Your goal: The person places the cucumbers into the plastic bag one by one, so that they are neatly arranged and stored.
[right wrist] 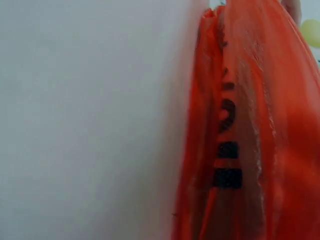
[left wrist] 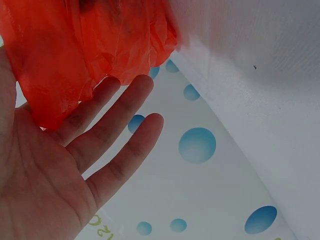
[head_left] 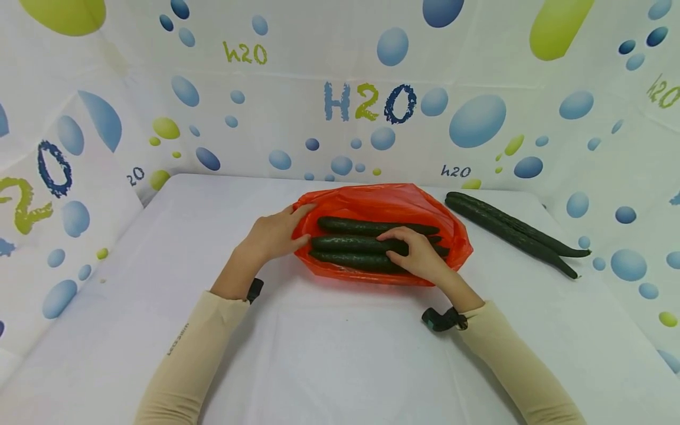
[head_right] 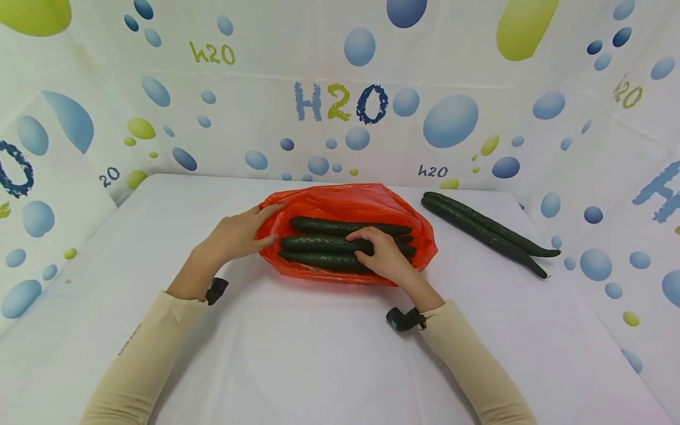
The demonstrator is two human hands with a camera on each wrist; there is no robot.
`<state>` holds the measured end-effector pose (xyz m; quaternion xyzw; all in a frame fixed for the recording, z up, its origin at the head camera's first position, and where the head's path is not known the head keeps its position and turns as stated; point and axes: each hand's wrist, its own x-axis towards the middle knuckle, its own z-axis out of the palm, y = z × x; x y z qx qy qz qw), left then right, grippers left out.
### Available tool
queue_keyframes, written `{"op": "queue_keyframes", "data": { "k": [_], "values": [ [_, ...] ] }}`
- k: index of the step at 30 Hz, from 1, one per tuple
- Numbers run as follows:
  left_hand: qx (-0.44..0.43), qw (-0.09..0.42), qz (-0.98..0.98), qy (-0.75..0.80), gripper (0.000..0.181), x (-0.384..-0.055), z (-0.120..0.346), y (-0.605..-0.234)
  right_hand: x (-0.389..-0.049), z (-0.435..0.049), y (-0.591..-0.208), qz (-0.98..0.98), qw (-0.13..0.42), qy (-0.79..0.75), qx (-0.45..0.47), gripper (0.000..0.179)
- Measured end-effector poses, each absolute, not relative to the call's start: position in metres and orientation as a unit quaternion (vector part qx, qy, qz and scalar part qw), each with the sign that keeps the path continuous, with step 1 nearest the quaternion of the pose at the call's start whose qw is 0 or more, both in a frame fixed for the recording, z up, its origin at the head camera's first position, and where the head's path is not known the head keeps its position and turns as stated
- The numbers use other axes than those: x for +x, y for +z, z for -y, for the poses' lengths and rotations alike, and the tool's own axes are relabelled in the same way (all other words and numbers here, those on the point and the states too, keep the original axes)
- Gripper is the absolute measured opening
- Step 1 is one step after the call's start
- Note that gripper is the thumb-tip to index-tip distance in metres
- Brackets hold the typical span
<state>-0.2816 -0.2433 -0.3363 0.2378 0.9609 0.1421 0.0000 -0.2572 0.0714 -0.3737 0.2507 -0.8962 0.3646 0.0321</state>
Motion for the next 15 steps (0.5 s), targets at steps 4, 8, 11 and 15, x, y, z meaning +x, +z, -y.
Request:
{"op": "queue_keyframes", "data": {
  "k": [4,8,11,15],
  "values": [
    [0.237,0.003,-0.961,0.144,0.067,-0.282,0.242,-0.336,-0.254,-0.074,-0.374,0.897,0.045,0.36,0.252,0.03],
    [0.236,0.007,-0.961,0.143,0.067,-0.282,0.242,-0.337,-0.25,-0.076,-0.37,0.893,0.05,0.37,0.251,0.028],
    [0.235,0.007,-0.961,0.142,0.068,-0.282,0.243,-0.337,-0.247,-0.08,-0.366,0.885,0.061,0.382,0.258,0.028],
    [0.236,0.005,-0.961,0.143,0.067,-0.282,0.243,-0.337,-0.244,-0.087,-0.362,0.858,0.1,0.416,0.284,0.03]
  ]
}}
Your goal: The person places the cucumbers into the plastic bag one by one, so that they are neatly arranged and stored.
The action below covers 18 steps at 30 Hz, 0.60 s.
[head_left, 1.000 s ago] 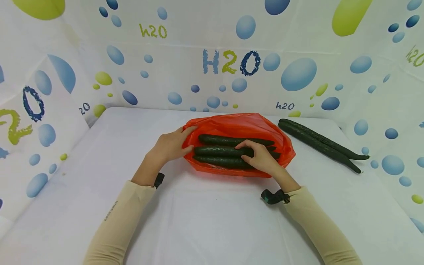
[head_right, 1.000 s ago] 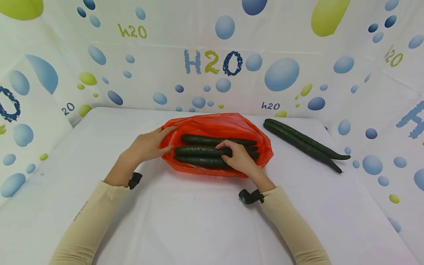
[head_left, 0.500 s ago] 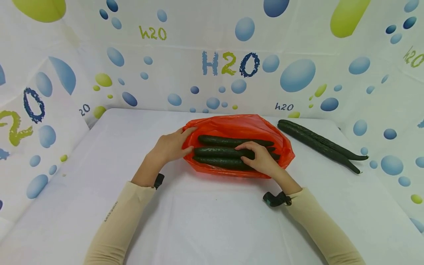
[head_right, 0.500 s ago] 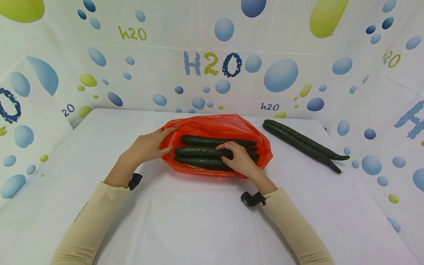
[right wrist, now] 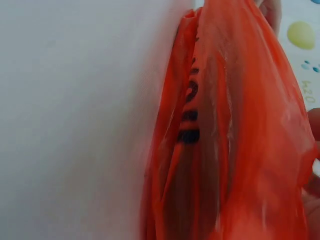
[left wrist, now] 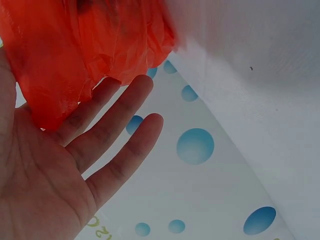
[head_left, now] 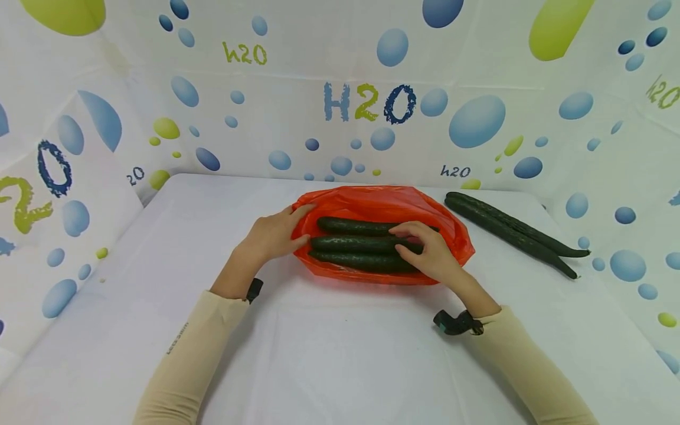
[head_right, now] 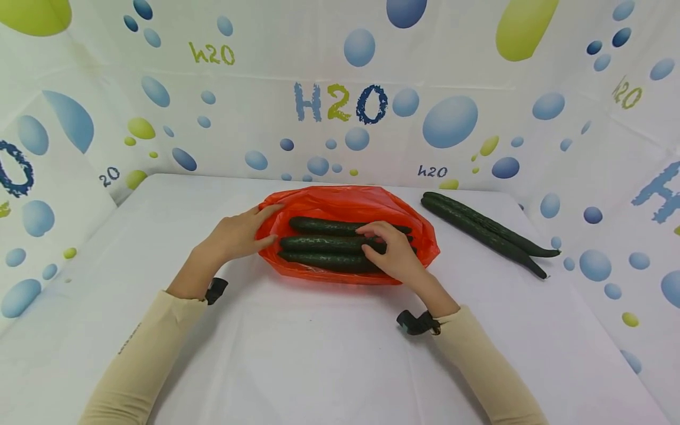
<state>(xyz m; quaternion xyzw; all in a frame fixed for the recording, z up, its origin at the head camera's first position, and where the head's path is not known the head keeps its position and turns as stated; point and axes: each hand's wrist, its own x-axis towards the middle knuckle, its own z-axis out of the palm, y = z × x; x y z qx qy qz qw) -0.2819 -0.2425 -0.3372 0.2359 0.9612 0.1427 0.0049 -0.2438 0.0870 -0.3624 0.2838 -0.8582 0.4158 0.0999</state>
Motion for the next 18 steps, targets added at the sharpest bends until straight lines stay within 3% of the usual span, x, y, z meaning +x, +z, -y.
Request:
{"op": "queue_keyframes", "data": {
  "k": [9,18],
  "values": [
    [0.228,0.014,-0.963,0.142,0.068,-0.282,0.244,-0.336,-0.224,-0.095,-0.341,0.81,0.199,0.447,0.322,0.033],
    [0.232,0.011,-0.963,0.135,0.068,-0.283,0.242,-0.338,-0.214,-0.116,-0.322,0.808,0.25,0.482,0.228,0.024]
  ]
}}
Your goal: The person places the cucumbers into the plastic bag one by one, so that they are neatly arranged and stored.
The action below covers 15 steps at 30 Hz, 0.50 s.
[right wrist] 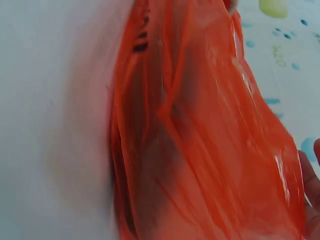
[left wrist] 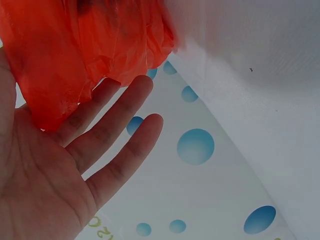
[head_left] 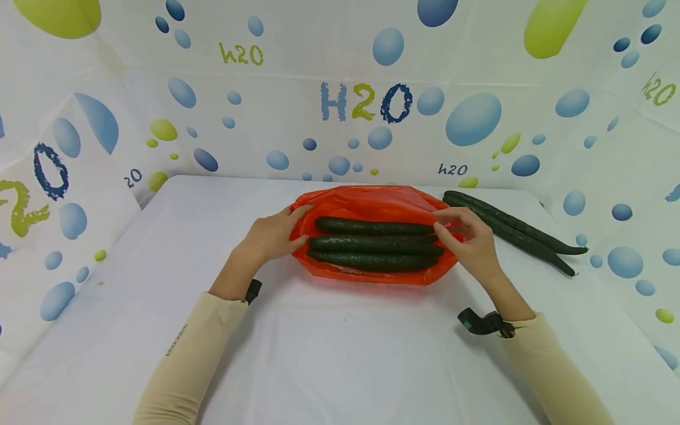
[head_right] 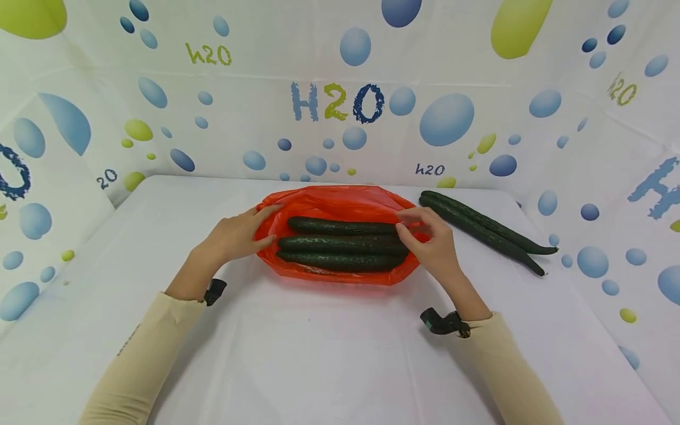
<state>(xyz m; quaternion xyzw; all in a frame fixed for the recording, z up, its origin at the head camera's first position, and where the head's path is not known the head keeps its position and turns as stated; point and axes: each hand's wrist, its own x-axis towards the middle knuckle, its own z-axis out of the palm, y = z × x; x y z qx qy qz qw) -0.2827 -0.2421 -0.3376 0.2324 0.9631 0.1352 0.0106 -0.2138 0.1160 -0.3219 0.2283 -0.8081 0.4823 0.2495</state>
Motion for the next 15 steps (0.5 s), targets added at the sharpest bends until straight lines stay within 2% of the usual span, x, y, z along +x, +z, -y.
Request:
{"op": "queue_keyframes", "data": {
  "k": [9,15],
  "values": [
    [0.232,0.009,-0.963,0.135,0.067,-0.282,0.241,-0.338,-0.23,-0.146,-0.333,0.776,0.32,0.509,0.189,0.02],
    [0.233,0.008,-0.963,0.138,0.067,-0.282,0.242,-0.338,-0.238,-0.163,-0.338,0.763,0.322,0.546,0.129,0.023]
  ]
}}
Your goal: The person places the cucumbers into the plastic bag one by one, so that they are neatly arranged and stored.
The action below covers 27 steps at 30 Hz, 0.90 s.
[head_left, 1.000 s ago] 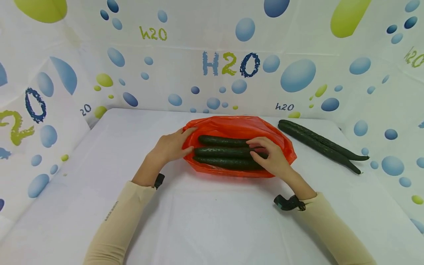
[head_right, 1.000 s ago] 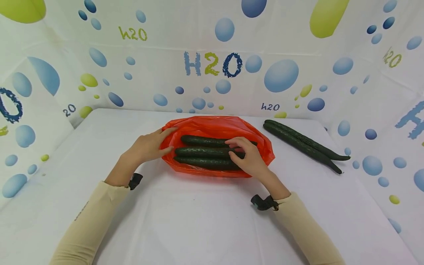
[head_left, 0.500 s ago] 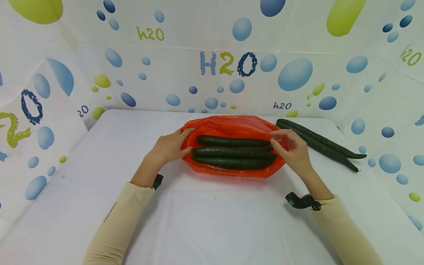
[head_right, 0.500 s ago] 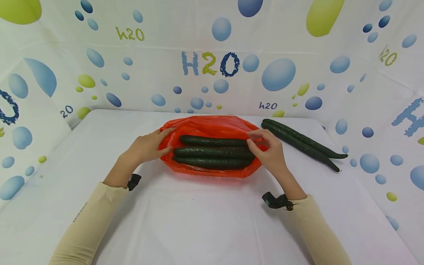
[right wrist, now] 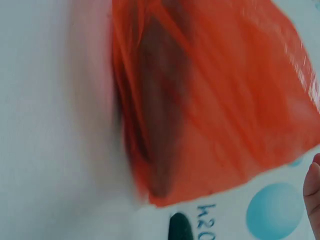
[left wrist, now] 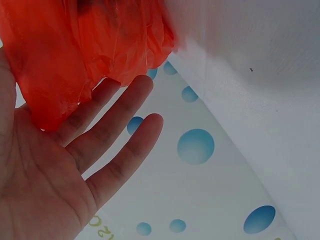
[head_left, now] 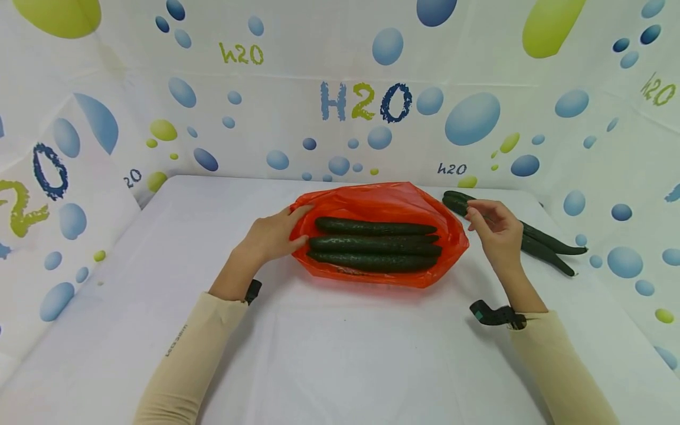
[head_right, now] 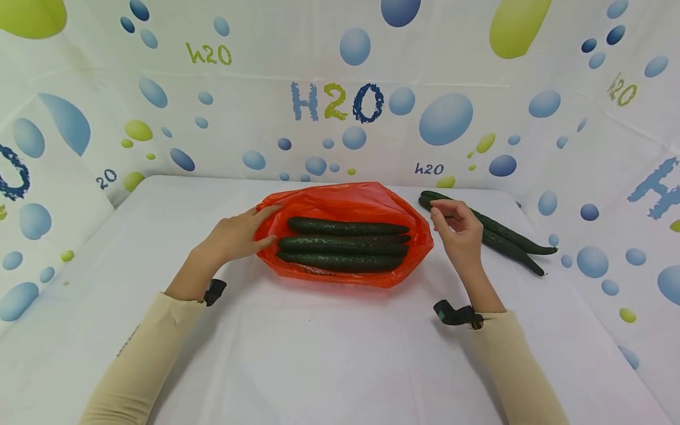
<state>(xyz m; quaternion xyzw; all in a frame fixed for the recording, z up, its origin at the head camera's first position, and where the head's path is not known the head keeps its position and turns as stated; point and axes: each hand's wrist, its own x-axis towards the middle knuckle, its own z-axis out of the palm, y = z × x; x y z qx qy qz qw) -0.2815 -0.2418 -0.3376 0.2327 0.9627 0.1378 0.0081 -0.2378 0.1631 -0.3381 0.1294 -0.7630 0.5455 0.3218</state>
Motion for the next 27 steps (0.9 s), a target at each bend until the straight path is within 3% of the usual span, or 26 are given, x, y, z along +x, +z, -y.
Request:
{"op": "queue_keyframes", "data": {
  "k": [15,23,27],
  "values": [
    [0.239,0.001,-0.961,0.14,0.065,-0.281,0.244,-0.339,-0.261,-0.217,-0.367,0.836,0.244,0.492,-0.003,0.037],
    [0.235,-0.008,-0.963,0.131,0.066,-0.284,0.246,-0.335,-0.28,-0.247,-0.362,0.917,0.173,0.36,-0.021,0.039],
    [0.24,0.009,-0.961,0.133,0.066,-0.282,0.243,-0.343,-0.279,-0.264,-0.365,0.936,0.109,0.33,-0.055,0.041]
  ]
}}
